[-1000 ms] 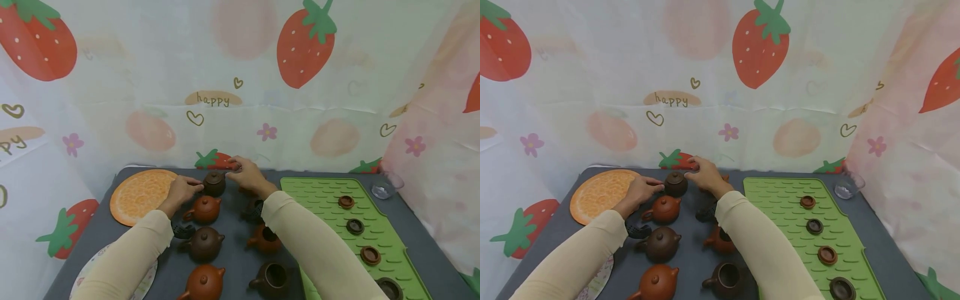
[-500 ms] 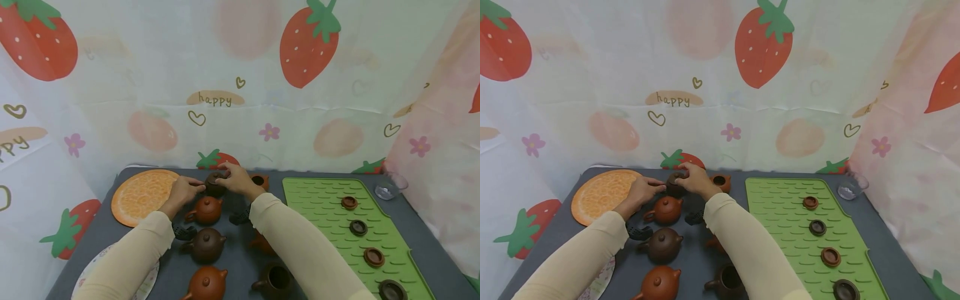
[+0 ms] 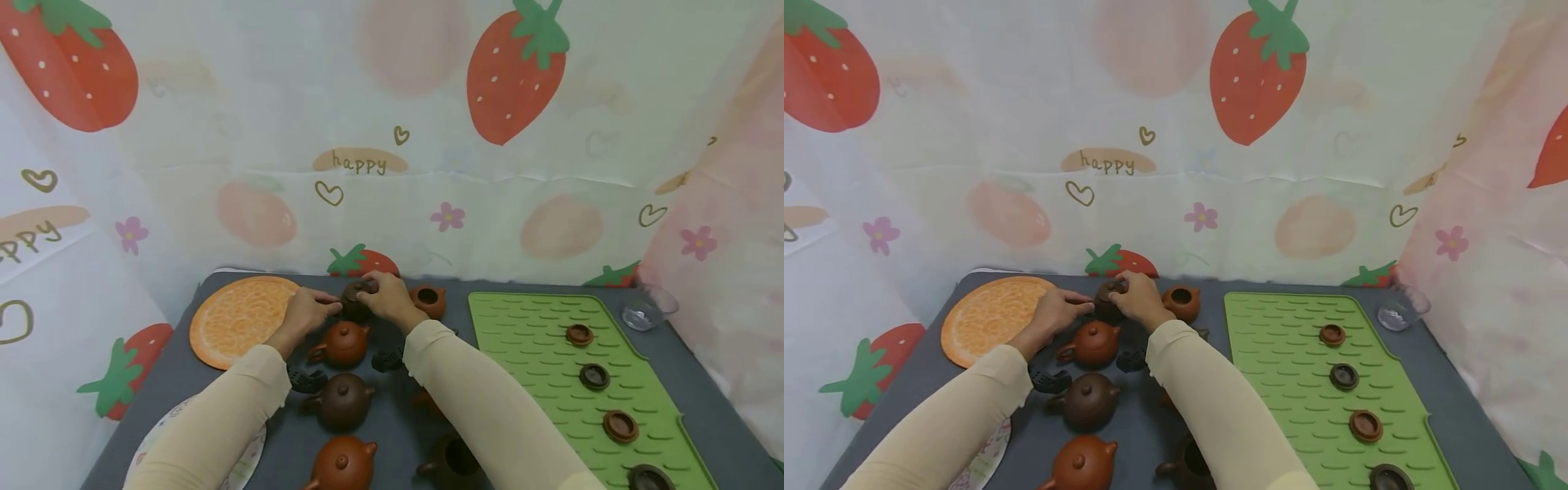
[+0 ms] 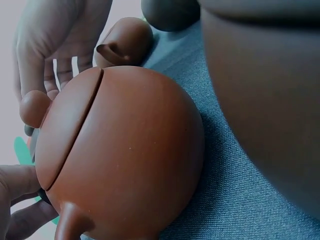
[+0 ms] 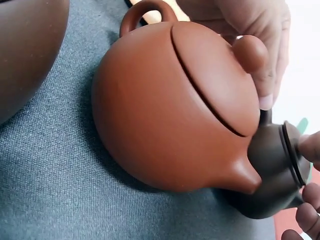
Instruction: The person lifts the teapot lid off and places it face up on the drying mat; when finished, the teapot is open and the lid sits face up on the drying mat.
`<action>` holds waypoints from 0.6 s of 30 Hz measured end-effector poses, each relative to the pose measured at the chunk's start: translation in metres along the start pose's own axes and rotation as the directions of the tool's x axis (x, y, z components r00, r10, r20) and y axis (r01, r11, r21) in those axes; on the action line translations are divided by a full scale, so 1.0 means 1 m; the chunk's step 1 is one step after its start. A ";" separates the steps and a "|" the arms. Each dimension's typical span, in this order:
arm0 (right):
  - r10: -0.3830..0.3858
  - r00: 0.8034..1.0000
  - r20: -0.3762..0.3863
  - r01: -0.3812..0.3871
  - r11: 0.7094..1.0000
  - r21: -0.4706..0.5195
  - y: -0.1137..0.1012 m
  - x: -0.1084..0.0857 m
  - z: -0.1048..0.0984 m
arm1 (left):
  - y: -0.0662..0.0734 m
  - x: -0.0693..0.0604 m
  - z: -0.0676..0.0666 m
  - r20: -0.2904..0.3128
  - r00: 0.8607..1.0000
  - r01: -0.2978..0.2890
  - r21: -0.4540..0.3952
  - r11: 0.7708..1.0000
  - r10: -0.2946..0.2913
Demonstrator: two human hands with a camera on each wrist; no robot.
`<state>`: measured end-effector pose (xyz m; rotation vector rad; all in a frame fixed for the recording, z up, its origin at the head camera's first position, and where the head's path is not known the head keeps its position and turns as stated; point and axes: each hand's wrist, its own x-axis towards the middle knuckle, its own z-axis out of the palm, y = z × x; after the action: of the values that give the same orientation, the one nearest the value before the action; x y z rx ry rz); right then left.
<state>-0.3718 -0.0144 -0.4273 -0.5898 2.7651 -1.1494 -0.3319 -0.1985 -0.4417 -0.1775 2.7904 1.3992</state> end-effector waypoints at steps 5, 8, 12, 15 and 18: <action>-0.052 0.998 -0.019 0.051 0.998 -0.048 -0.004 0.002 0.002 | 0.001 0.000 0.000 -0.015 1.000 -0.008 0.012 1.000 0.008; -0.060 0.998 -0.025 0.058 0.996 -0.071 -0.005 0.004 0.003 | 0.002 0.000 -0.001 -0.020 1.000 -0.009 0.019 1.000 0.010; -0.060 0.997 -0.038 0.057 0.995 -0.084 -0.005 0.008 0.003 | 0.002 0.000 -0.001 -0.021 1.000 -0.011 0.026 1.000 0.011; -0.065 0.997 -0.050 0.061 0.994 -0.086 -0.003 0.010 0.002 | 0.001 0.000 -0.001 -0.016 1.000 -0.014 0.034 0.999 0.015; -0.065 0.997 -0.051 0.060 0.994 -0.093 -0.003 0.012 0.003 | 0.000 0.000 -0.001 -0.013 1.000 -0.012 0.039 0.999 0.013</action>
<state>-0.3812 -0.0229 -0.4259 -0.6695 2.8777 -1.0713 -0.3321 -0.1992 -0.4408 -0.1691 2.8319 1.3496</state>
